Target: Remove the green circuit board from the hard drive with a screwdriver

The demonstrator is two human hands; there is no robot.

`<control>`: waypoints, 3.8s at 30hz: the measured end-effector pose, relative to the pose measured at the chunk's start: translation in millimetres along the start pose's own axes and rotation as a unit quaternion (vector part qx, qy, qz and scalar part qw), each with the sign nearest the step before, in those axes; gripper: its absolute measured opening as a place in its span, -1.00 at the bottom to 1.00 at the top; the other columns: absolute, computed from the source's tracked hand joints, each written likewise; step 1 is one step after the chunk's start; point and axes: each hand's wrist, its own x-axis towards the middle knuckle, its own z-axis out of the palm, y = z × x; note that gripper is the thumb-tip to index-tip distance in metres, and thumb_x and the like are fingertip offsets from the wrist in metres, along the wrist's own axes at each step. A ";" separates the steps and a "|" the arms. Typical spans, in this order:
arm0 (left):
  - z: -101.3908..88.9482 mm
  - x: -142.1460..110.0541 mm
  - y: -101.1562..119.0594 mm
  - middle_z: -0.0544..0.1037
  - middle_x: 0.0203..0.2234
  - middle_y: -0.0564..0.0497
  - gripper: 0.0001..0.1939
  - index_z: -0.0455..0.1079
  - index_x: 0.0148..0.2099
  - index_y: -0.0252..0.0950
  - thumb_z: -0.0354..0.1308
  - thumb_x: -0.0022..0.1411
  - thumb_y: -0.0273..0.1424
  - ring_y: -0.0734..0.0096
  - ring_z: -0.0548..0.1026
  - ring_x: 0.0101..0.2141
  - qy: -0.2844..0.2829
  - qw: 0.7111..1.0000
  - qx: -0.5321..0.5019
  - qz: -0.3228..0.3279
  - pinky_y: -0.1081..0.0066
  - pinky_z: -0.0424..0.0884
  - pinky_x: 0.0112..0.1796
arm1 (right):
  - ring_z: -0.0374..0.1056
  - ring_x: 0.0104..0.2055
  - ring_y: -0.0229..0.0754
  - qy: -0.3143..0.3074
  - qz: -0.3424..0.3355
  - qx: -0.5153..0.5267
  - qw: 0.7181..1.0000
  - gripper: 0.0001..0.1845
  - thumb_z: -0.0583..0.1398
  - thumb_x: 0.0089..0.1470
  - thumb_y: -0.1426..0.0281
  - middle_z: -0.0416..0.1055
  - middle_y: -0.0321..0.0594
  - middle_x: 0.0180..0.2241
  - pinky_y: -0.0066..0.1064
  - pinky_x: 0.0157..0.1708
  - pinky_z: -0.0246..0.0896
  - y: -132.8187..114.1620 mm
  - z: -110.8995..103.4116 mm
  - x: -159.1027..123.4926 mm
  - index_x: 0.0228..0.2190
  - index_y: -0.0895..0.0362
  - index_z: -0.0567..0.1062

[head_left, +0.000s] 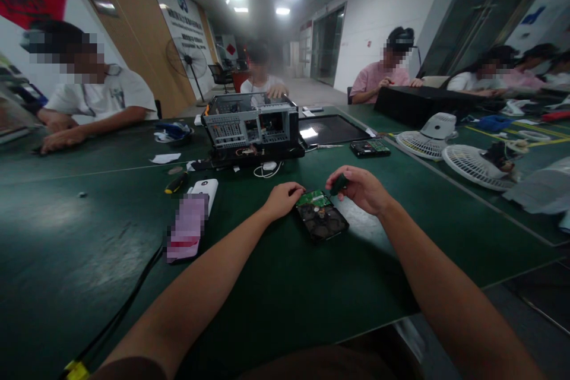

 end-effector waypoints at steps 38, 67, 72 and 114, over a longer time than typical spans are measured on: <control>-2.2 0.3 4.1 0.66 -0.16 0.02 -0.74 0.58 -0.10 -0.20 0.06 0.36 -0.31 0.26 0.58 -0.12 -0.005 1.000 0.013 -0.008 0.32 0.44 -0.07 | 0.39 -0.26 -0.13 0.000 -0.017 -0.037 0.999 -0.85 0.20 0.09 0.34 0.48 -0.10 -0.28 -0.40 -0.49 0.26 -5.9 -3.8 -2.7 -0.38 0.15 0.54; -1.4 -0.6 2.2 0.66 -0.17 0.02 -0.74 0.58 -0.09 -0.19 0.07 0.36 -0.29 0.26 0.58 -0.14 0.005 1.000 0.004 0.000 0.33 0.44 -0.09 | 0.42 -0.17 -0.10 -0.022 0.009 0.014 1.000 -0.73 0.19 0.15 0.26 0.52 -0.09 -0.24 -0.37 -0.38 0.36 -2.8 4.0 -2.1 -0.17 0.11 0.58; -1.6 -0.7 0.6 0.66 -0.17 0.03 -0.74 0.58 -0.09 -0.20 0.07 0.36 -0.29 0.27 0.58 -0.15 0.002 1.000 0.004 0.004 0.33 0.44 -0.09 | 0.39 -0.19 -0.07 -0.030 0.023 0.026 0.999 -0.62 0.11 0.17 0.18 0.50 -0.05 -0.26 -0.31 -0.38 0.37 -4.4 3.2 -1.6 -0.19 0.13 0.61; -1.0 -0.5 0.9 0.66 -0.15 0.02 -0.73 0.57 -0.09 -0.21 0.06 0.36 -0.29 0.27 0.58 -0.12 0.003 1.000 0.001 0.004 0.33 0.44 -0.05 | 0.37 -0.22 -0.16 -0.012 -0.037 -0.036 0.999 -0.86 0.24 0.08 0.39 0.47 -0.13 -0.18 -0.42 -0.43 0.25 -4.4 0.2 -3.6 -0.28 0.13 0.58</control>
